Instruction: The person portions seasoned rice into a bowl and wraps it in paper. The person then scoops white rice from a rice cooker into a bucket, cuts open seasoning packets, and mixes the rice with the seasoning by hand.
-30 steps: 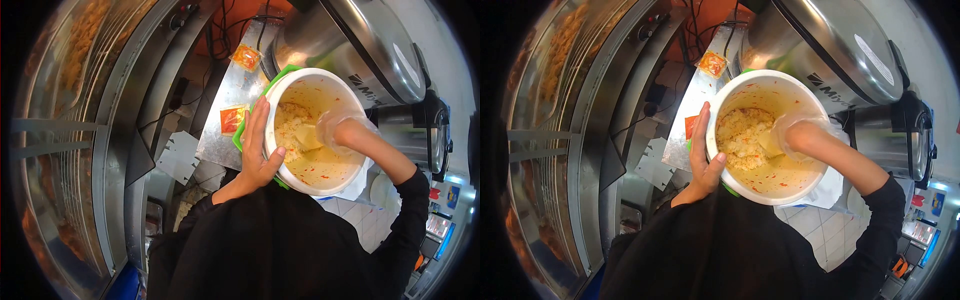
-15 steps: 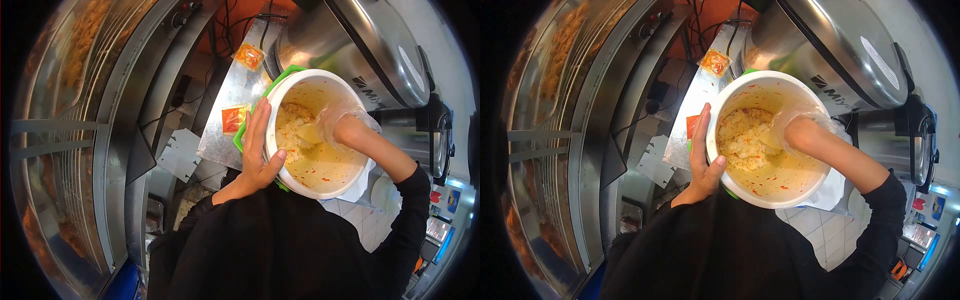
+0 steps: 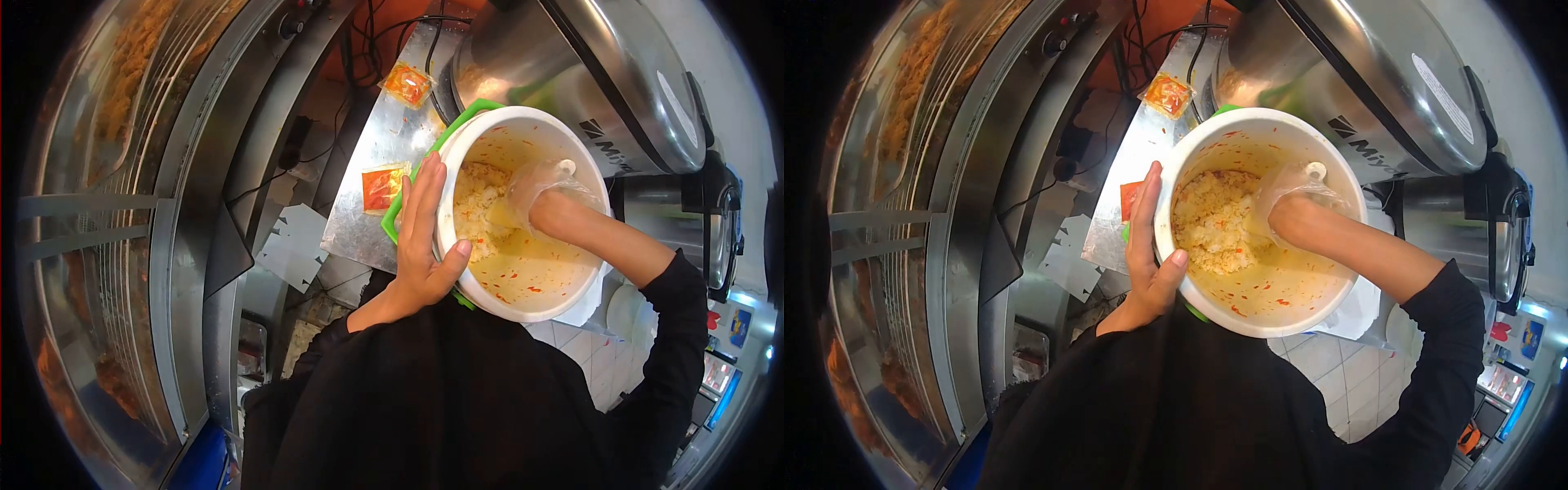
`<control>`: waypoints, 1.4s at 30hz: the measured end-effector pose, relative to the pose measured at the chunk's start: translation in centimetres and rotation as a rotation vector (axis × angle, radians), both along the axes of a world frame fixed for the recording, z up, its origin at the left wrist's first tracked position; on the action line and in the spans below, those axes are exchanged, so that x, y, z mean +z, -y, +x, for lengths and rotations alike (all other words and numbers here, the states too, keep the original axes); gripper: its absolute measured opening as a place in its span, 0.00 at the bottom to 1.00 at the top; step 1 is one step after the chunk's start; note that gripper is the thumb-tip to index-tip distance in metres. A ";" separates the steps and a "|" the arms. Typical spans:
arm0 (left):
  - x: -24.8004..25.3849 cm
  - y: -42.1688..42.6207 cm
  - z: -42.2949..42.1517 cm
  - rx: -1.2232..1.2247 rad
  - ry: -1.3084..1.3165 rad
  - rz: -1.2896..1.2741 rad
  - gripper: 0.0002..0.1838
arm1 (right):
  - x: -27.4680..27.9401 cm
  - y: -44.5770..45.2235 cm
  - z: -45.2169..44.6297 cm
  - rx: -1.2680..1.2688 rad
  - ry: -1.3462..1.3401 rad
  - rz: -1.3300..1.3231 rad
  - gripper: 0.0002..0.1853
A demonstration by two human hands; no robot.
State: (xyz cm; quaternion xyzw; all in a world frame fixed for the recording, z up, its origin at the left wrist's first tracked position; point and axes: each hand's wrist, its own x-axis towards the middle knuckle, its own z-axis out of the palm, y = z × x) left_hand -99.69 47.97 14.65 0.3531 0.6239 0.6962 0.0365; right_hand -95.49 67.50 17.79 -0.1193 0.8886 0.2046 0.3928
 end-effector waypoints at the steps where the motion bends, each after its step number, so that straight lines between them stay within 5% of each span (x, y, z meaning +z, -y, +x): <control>1: 0.0 0.0 0.0 -0.003 0.000 -0.001 0.36 | -0.3 0.0 0.0 0.033 -0.009 0.015 0.11; 8: 0.0 0.0 0.1 -0.008 -0.004 -0.005 0.36 | -1.3 0.2 0.5 0.189 -0.089 0.138 0.11; 15: -0.4 -0.1 0.2 -0.014 0.029 0.040 0.36 | 2.5 1.8 -1.4 -0.085 -0.115 0.099 0.11; 17: -0.3 -0.1 0.2 -0.023 0.027 0.040 0.35 | 3.7 2.0 -1.8 -0.103 -0.125 -0.005 0.10; 20: 0.0 -0.1 0.0 -0.017 -0.025 0.009 0.35 | -3.5 -2.8 0.9 -0.095 -0.258 -0.183 0.09; 24: 0.3 0.0 0.1 0.008 -0.045 -0.013 0.36 | -2.0 -2.4 2.5 -0.095 -0.324 -0.328 0.06; 32: -0.3 -0.4 0.4 -0.006 0.045 0.037 0.37 | 3.2 1.5 -1.6 -0.355 0.060 -0.120 0.08; 42: -0.2 -0.7 0.8 -0.013 0.158 0.078 0.39 | 3.8 1.4 -0.7 -0.256 0.084 -0.230 0.09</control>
